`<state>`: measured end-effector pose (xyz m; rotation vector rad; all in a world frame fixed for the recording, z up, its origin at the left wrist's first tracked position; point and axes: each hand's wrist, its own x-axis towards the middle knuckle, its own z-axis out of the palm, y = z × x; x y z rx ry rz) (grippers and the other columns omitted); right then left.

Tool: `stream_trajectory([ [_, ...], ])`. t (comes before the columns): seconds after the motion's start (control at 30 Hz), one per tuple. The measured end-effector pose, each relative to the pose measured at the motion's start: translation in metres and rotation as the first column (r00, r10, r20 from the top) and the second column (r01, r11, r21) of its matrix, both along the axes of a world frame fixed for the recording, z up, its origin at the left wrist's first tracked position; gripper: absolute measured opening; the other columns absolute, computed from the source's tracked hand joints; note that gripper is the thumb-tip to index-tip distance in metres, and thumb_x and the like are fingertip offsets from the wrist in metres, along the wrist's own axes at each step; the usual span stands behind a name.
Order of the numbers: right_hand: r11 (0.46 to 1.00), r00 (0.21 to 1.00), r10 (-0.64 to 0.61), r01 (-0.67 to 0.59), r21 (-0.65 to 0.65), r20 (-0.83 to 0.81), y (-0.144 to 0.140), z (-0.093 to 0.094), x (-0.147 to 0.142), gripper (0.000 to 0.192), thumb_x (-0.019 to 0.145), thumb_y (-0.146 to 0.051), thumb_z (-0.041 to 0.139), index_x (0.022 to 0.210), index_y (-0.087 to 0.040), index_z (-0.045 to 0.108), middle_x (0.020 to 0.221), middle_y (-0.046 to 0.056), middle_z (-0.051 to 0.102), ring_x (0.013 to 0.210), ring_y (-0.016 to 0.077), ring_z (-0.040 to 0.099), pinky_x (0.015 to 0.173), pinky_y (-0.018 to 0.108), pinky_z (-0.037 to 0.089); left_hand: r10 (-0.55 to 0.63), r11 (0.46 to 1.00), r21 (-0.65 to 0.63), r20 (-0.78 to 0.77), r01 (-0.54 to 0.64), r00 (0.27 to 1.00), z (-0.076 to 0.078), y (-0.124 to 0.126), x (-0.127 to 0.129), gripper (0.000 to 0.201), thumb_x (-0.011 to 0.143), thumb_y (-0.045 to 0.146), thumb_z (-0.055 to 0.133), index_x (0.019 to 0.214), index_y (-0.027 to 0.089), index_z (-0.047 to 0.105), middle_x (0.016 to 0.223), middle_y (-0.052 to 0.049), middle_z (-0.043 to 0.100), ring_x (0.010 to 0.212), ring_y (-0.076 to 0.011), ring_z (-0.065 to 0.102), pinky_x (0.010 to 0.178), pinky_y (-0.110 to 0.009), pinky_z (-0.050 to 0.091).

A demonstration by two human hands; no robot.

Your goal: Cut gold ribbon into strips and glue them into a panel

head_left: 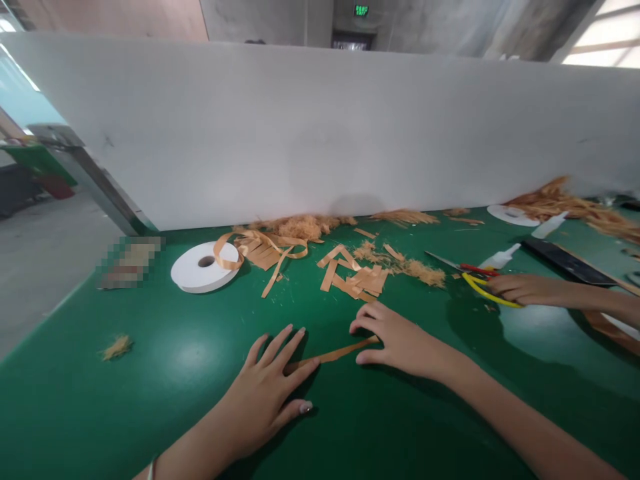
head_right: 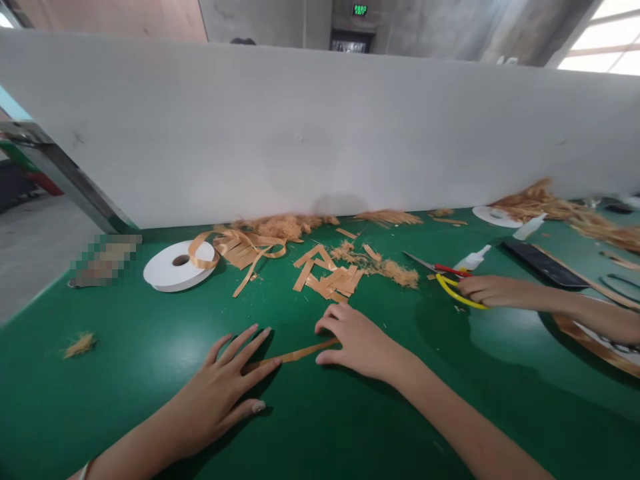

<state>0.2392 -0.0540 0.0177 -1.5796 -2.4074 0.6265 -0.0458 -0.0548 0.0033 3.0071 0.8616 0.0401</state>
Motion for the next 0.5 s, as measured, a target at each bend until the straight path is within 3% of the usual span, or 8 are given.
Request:
stream_trajectory([
  [0.17, 0.994, 0.996, 0.077, -0.073, -0.082, 0.050, 0.015, -0.002, -0.003, 0.019, 0.085, -0.031, 0.056, 0.070, -0.019, 0.059, 0.083, 0.005, 0.057, 0.082, 0.0193, 0.052, 0.068, 0.031, 0.040, 0.014, 1.000, 0.015, -0.013, -0.013, 1.000, -0.002, 0.003, -0.003, 0.050, 0.093, 0.049, 0.031, 0.141, 0.036, 0.027, 0.151, -0.010, 0.021, 0.137, -0.0343, 0.019, 0.099, -0.059, 0.030],
  [0.27, 0.990, 1.000, 0.005, -0.001, -0.144, 0.029, 0.017, -0.003, 0.010, 0.019, 0.083, -0.032, 0.057, 0.070, -0.019, 0.060, 0.082, 0.005, 0.058, 0.079, 0.0188, 0.053, 0.065, 0.029, 0.038, 0.025, 0.999, 0.030, -0.005, -0.025, 1.000, -0.002, 0.004, -0.006, 0.049, 0.093, 0.049, 0.032, 0.140, 0.036, 0.028, 0.151, -0.010, 0.021, 0.137, -0.0351, 0.019, 0.098, -0.060, 0.030],
  [0.37, 0.980, 0.996, -0.083, 0.073, -0.187, -0.044, 0.023, 0.001, 0.028, 0.028, 0.084, -0.045, 0.052, 0.073, -0.020, 0.060, 0.081, 0.004, 0.060, 0.073, 0.0177, 0.054, 0.063, 0.029, 0.038, 0.040, 0.998, 0.038, 0.017, -0.041, 0.999, -0.004, 0.004, -0.009, 0.048, 0.093, 0.048, 0.034, 0.139, 0.037, 0.031, 0.151, -0.009, 0.021, 0.137, -0.0355, 0.019, 0.098, -0.060, 0.029],
  [0.5, 0.979, 0.980, -0.176, 0.166, -0.115, -0.088, 0.052, 0.012, 0.041, 0.033, 0.086, -0.048, 0.044, 0.078, -0.021, 0.060, 0.085, 0.005, 0.060, 0.073, 0.0180, 0.055, 0.065, 0.030, 0.039, 0.045, 0.998, 0.049, 0.034, -0.047, 0.998, -0.005, 0.002, -0.010, 0.047, 0.092, 0.048, 0.035, 0.138, 0.037, 0.035, 0.151, -0.009, 0.021, 0.136, -0.0357, 0.021, 0.099, -0.061, 0.028],
])
